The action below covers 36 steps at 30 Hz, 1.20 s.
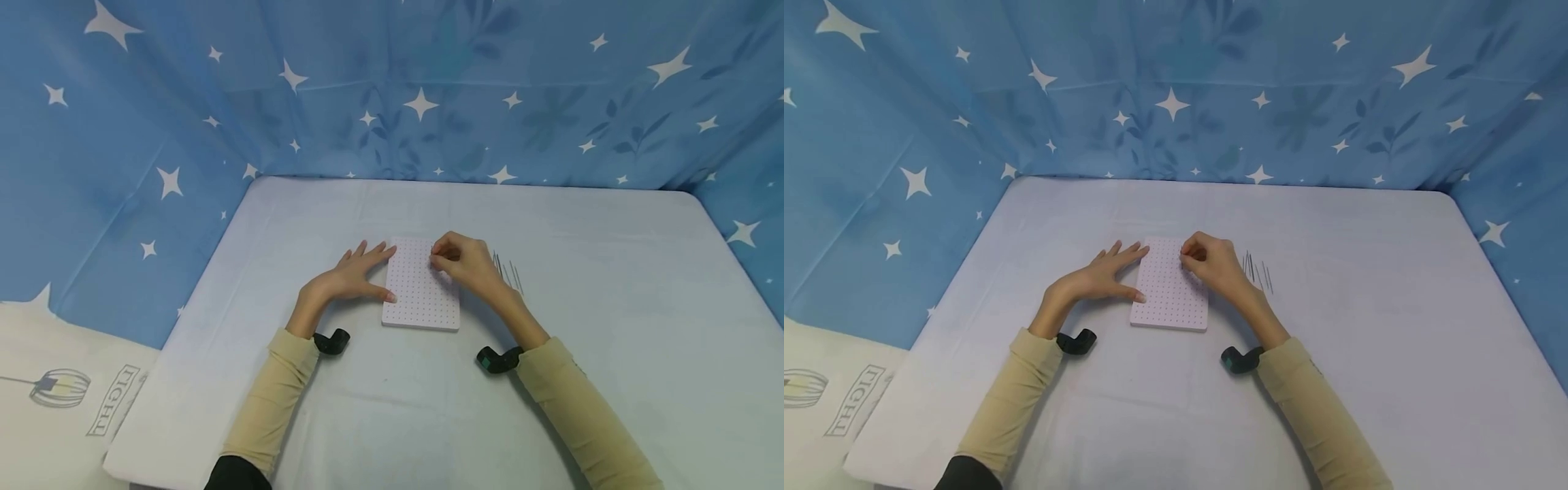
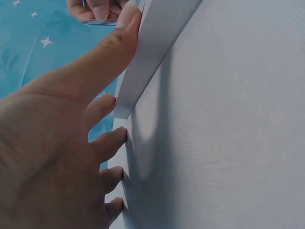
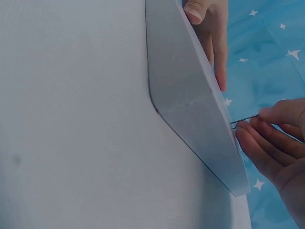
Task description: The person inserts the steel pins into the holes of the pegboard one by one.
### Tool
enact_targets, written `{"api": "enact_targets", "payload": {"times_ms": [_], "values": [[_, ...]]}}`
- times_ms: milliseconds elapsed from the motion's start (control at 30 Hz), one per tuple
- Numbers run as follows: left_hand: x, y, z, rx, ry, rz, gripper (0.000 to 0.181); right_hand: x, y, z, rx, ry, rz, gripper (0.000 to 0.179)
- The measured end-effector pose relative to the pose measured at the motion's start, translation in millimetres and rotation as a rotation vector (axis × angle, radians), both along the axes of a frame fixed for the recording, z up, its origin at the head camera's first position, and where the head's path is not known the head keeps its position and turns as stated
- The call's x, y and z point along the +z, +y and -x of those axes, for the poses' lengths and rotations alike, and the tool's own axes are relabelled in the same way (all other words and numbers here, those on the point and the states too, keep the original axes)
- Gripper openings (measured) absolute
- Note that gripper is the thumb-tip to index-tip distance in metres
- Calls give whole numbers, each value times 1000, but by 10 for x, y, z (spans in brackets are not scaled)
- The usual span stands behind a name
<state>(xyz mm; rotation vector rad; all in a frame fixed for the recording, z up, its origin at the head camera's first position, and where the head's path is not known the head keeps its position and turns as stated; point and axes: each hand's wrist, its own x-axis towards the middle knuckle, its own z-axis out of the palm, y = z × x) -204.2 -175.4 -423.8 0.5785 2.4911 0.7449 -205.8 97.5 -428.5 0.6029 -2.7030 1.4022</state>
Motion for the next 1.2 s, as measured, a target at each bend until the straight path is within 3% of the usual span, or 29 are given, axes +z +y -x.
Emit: {"api": "enact_targets", "payload": {"times_ms": [367,767,1200], "values": [[24,32,-13,48,-28,-38,105,110,174,-40,-4,-67,-43,13],[-32,18,-14,60,-23,-81,106,341,480,-12,-21,-50,-147,15],[-42,5,-30,54,-27,-91,105,361,782,76,0,-146,-242,25]]}}
